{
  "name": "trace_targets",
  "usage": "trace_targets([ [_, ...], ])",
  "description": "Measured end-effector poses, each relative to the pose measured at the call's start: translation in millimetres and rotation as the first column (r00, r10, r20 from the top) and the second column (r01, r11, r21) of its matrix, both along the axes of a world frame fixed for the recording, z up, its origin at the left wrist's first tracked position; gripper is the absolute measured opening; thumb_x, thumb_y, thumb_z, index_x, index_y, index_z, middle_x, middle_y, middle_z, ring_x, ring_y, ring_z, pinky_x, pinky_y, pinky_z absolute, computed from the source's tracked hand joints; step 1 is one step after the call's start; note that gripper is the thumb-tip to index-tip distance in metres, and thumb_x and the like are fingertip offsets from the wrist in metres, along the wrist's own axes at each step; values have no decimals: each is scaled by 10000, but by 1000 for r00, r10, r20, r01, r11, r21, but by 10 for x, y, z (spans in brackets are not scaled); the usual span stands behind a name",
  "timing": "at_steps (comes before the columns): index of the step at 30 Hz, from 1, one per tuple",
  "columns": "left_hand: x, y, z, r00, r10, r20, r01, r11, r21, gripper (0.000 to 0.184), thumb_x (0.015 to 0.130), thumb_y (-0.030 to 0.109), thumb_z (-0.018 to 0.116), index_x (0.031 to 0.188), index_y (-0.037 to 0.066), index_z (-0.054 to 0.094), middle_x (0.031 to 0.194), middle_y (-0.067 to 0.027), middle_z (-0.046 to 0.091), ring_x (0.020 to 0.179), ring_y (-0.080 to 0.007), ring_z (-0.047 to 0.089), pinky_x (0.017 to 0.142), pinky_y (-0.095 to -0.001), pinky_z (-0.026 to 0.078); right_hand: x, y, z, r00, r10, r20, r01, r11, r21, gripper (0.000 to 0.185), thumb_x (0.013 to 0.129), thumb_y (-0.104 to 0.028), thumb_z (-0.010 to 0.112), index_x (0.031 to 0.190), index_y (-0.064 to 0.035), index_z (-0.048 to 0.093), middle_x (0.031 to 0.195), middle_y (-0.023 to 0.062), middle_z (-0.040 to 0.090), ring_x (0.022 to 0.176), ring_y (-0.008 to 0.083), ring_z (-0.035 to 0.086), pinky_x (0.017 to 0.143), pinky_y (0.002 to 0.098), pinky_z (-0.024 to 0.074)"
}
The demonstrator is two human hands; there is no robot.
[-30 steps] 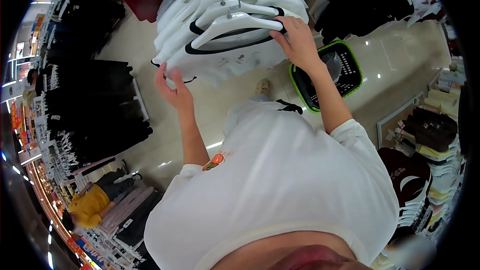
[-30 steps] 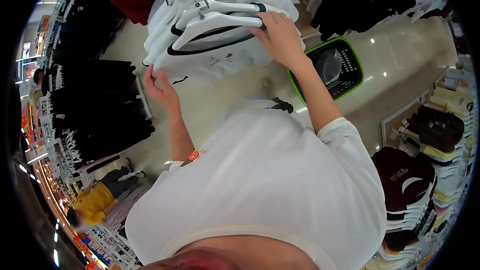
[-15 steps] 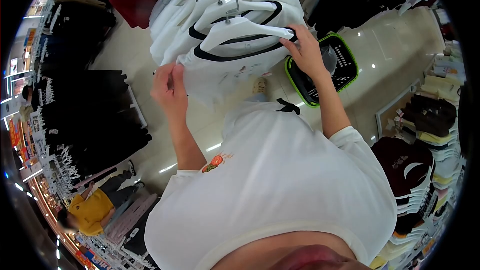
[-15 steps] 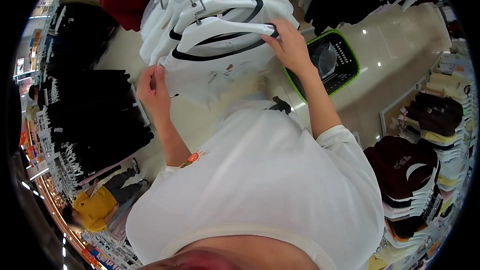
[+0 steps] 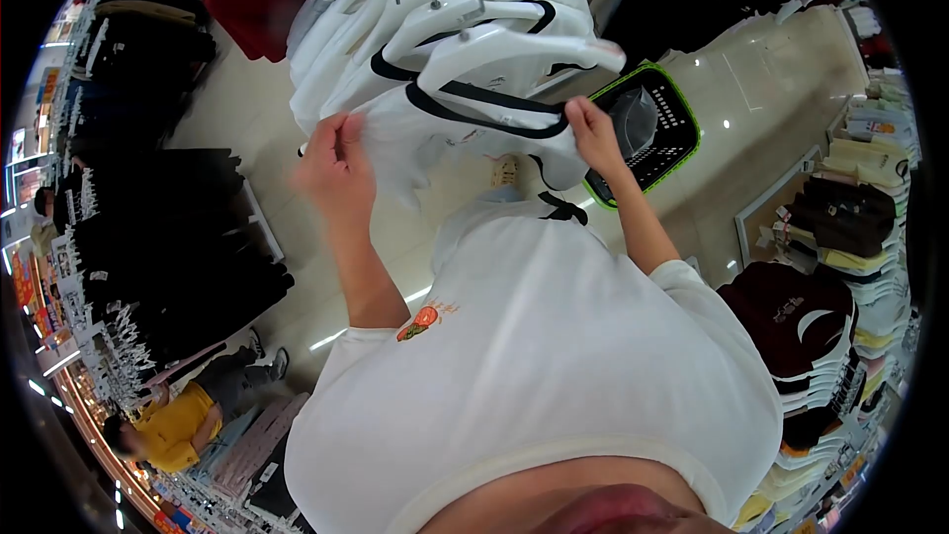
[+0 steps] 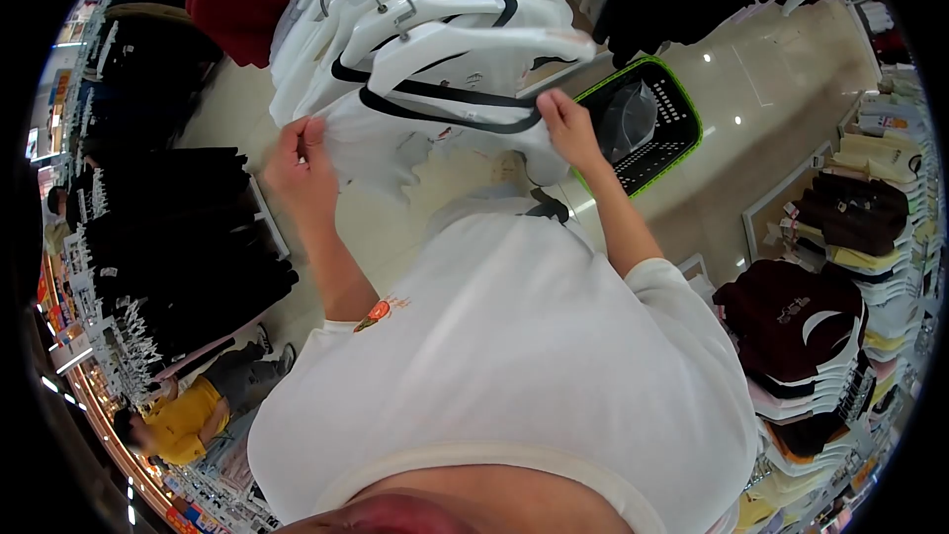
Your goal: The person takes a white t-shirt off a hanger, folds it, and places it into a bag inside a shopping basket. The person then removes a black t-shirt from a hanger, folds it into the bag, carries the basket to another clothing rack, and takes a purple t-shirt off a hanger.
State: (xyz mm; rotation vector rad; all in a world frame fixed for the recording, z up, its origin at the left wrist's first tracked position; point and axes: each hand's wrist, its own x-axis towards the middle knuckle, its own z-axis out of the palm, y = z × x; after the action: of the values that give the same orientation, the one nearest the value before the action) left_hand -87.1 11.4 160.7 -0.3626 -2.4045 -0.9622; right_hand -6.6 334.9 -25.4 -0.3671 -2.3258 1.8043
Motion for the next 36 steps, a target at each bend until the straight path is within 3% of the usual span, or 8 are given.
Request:
trace_targets([
  [9,72,-516,-722,936,35,350,-50,998,36,166,958,177,591,933,24,649,692,-111,617,594,-191,574,589,-326,454,223,-514,301,899,365,243,-378,926,8,302,864,-256,708,1057,-26,672,820,144,659,690,228,581,663,342,482],
  [14,381,-730,-903,590,-79,804,174,984,-30,188,951,194,569,937,19,637,714,-136,616,653,-233,603,628,-358,468,119,-277,217,852,483,203,-519,831,201,321,782,-168,741,1069,-39,678,906,161,679,796,325,634,723,379,496],
  [15,438,-722,-974,487,-115,866,226,974,2,189,946,196,570,936,19,636,723,-146,620,662,-251,608,631,-364,470,107,-256,258,870,447,208,-489,839,240,288,769,-127,732,1042,-52,681,946,158,669,849,348,633,750,393,503],
  [19,683,-379,-1355,499,-337,798,401,906,132,179,914,191,589,906,15,624,785,-197,630,694,-361,599,646,-388,482,34,-109,294,903,322,284,-414,830,373,192,760,-93,729,936,-61,660,920,123,644,887,332,624,752,404,503],
  [26,747,269,-1319,306,-491,816,357,853,380,270,853,219,726,964,4,606,808,-85,655,683,-159,591,658,-298,493,9,0,736,986,161,-37,-90,712,696,155,733,-62,721,872,-119,686,828,45,647,851,282,627,709,375,504],
  [31,627,225,-1312,233,-582,779,341,800,495,399,837,247,755,1086,-1,567,865,-88,655,716,-134,606,667,-279,498,165,268,1084,977,-111,-184,195,820,538,206,767,68,659,928,-59,669,870,78,671,736,243,661,643,302,521],
  [34,557,427,-1217,199,-517,833,484,791,375,560,786,306,784,1198,9,547,949,-118,683,810,-231,662,755,-360,520,259,408,1229,939,-86,-332,248,839,484,261,737,136,620,941,-24,656,936,101,684,809,251,680,704,307,540],
  [36,584,648,-1239,405,-566,718,583,765,274,625,772,309,793,1251,13,524,1012,-130,671,881,-245,661,793,-377,519,340,392,1383,937,26,-348,179,821,543,284,712,147,610,937,-20,655,963,102,687,832,268,679,724,311,542],
])
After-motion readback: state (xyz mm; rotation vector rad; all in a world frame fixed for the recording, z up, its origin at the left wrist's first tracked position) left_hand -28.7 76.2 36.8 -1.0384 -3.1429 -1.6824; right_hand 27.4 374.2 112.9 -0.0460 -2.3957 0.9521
